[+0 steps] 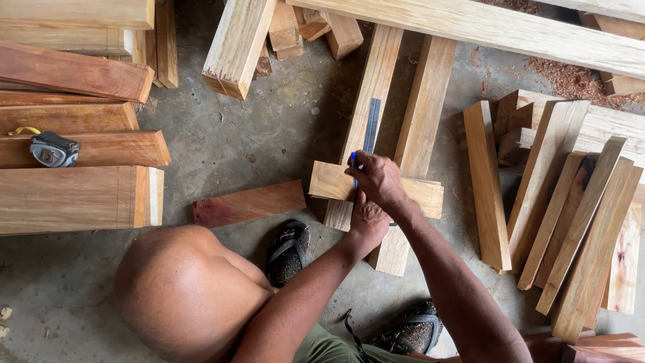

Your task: Measuring and marking wood pieces using a combination square and a pen in a workshop.

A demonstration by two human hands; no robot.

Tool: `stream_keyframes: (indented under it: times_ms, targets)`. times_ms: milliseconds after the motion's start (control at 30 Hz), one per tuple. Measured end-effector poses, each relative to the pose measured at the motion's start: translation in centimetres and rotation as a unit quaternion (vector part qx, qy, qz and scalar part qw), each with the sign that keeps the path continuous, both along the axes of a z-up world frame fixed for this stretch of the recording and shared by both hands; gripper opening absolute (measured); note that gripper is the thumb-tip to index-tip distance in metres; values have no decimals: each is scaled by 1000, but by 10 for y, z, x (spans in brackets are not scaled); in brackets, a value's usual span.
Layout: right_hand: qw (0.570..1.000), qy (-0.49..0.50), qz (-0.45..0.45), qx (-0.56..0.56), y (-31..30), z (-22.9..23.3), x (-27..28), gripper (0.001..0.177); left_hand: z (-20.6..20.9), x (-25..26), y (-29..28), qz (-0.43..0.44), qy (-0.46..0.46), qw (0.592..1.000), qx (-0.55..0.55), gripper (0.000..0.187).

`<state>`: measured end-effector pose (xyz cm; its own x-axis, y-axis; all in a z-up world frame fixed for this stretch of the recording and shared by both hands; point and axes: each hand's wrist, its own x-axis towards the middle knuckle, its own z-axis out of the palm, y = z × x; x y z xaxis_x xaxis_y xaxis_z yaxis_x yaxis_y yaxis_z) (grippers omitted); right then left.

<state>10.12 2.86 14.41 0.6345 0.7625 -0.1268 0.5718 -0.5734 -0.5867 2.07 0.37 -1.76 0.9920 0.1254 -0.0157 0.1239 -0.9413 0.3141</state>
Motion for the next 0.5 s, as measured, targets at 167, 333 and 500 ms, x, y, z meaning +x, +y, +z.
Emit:
stream_keyframes:
  times_ms: [167, 333, 500]
  targets:
    - [985, -155, 32, 65, 8, 2, 23, 11, 46, -6, 11, -42, 42, 998, -19, 61]
    - [979, -163, -7, 126, -33, 2, 21, 11, 57, -9, 14, -38, 22, 999, -12, 62]
    - [981, -17, -142, 135, -91, 5, 4, 16, 48, -16, 12, -23, -30, 999, 0, 57]
